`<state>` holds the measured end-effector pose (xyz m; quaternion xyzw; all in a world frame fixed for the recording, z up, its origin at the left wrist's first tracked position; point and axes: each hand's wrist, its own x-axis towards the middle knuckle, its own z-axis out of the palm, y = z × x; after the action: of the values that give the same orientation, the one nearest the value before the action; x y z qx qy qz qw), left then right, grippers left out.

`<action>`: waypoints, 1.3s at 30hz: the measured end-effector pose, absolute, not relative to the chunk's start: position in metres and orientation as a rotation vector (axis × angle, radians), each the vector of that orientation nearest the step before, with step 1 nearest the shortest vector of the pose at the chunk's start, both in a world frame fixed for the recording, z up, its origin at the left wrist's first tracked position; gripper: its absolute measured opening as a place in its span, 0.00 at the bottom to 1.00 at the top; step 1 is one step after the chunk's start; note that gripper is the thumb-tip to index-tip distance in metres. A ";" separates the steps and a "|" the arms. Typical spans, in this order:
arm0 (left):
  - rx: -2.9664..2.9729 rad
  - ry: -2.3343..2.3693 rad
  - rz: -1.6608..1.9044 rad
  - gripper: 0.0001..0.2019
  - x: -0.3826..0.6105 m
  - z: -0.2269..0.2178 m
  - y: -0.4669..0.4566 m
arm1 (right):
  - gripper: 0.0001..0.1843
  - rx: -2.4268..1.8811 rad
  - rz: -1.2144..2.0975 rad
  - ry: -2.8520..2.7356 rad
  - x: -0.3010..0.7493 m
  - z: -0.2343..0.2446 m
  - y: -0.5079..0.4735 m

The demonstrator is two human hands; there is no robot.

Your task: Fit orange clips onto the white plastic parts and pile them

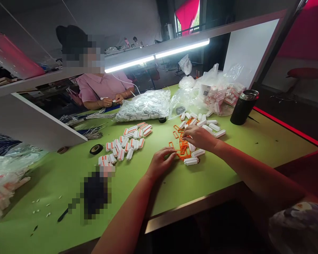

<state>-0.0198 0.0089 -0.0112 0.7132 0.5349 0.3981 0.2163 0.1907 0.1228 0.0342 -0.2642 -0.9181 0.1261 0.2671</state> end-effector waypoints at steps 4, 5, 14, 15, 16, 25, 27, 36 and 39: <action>1.956 1.559 1.162 0.12 -0.026 -0.016 0.014 | 0.06 -0.742 0.274 -2.612 0.186 0.028 0.123; 1.964 1.573 1.172 0.12 -0.026 -0.015 0.014 | 0.06 -0.722 0.305 -2.610 0.185 0.028 0.123; 2.278 1.385 0.984 0.13 0.010 -0.009 -0.003 | 0.11 -0.553 0.452 -2.474 0.190 0.039 0.118; 2.324 1.366 0.923 0.13 0.014 -0.011 -0.004 | 0.12 -0.558 0.441 -2.469 0.190 0.040 0.117; 2.360 1.365 0.887 0.13 0.017 -0.012 -0.005 | 0.12 -0.566 0.430 -2.468 0.190 0.040 0.115; 2.231 1.347 1.151 0.09 0.017 -0.008 -0.005 | 0.09 -0.735 0.522 -2.272 0.187 0.043 0.108; 1.987 1.360 1.227 0.10 0.015 -0.006 -0.006 | 0.08 -0.703 0.498 -2.262 0.187 0.043 0.109; 1.038 1.305 1.384 0.21 0.007 0.000 0.000 | 0.08 -0.578 0.462 -2.180 0.190 0.040 0.112; 0.848 1.261 1.446 0.22 0.004 -0.001 0.001 | 0.08 -0.582 0.460 -2.172 0.190 0.041 0.111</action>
<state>0.0042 0.0014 -0.0007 0.3505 0.5211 0.5977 0.4984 0.1899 0.1106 0.0411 -0.2313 -0.8628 0.1828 0.4106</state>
